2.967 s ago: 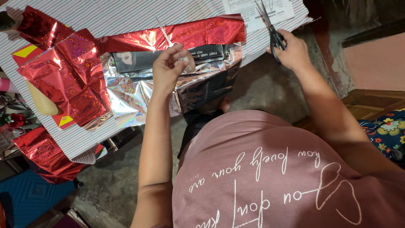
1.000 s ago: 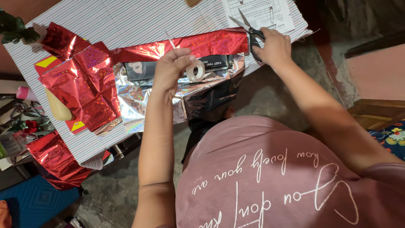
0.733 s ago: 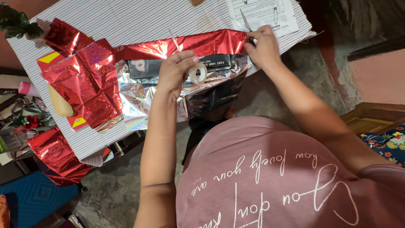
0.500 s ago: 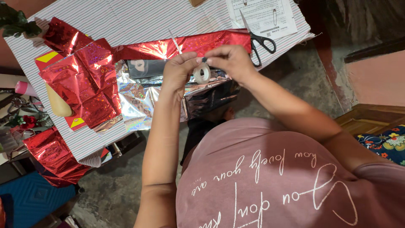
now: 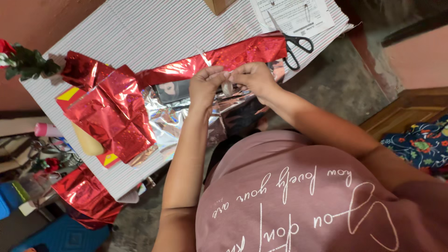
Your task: The person wraps a rectangular box with red metallic wrapping paper on a striped table. They fold the paper around the box, apply clear tape to secure the seams, and use scissors to trim excess paper. The person then folds the ends and tapes them down to complete the wrapping.
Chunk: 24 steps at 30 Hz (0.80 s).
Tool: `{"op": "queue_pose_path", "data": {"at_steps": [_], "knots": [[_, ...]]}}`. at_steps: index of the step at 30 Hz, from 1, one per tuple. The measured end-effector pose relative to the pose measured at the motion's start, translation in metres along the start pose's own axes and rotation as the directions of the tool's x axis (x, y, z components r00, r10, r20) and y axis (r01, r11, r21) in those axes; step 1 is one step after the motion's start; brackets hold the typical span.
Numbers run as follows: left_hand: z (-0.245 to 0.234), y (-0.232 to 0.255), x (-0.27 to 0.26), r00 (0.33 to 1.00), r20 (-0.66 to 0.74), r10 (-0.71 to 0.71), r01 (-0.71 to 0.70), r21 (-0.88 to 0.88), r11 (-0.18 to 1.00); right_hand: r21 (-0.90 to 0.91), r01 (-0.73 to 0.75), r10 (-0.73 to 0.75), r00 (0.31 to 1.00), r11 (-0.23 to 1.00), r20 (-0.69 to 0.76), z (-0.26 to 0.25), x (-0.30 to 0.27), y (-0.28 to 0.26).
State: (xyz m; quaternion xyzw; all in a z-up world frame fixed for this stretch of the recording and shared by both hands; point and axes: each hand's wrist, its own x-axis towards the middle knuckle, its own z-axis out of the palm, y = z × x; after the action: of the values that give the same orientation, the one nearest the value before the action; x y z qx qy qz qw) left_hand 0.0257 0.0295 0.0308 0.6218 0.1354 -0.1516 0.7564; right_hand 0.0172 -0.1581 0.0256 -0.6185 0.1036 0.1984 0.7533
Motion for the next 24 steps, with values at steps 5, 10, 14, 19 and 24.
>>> {"op": "queue_pose_path", "data": {"at_steps": [5, 10, 14, 19, 24], "knots": [[-0.017, 0.002, 0.009, 0.989, -0.006, 0.149, -0.148, 0.067, 0.987, -0.079, -0.103, 0.092, 0.987, 0.992, -0.135, -0.023, 0.025, 0.025], [-0.045, 0.009, 0.027, 0.975, 0.012, 0.222, -0.222, 0.02, 0.975, -0.109, -0.115, 0.087, 0.969, 0.987, -0.233, -0.05, 0.054, 0.058], [-0.072, 0.017, 0.031, 0.977, 0.038, 0.211, -0.209, -0.044, 0.977, -0.276, -0.122, 0.038, 0.956, 0.953, -0.29, -0.045, 0.069, 0.078], [-0.083, 0.019, 0.031, 0.985, 0.026, 0.17, -0.167, -0.083, 0.982, -0.43, -0.208, 0.01, 0.909, 0.878, -0.417, -0.037, 0.072, 0.079], [-0.089, 0.02, 0.032, 0.988, 0.056, 0.145, -0.14, -0.095, 0.986, -0.481, -0.244, -0.012, 0.883, 0.842, -0.469, -0.021, 0.068, 0.071]]}}
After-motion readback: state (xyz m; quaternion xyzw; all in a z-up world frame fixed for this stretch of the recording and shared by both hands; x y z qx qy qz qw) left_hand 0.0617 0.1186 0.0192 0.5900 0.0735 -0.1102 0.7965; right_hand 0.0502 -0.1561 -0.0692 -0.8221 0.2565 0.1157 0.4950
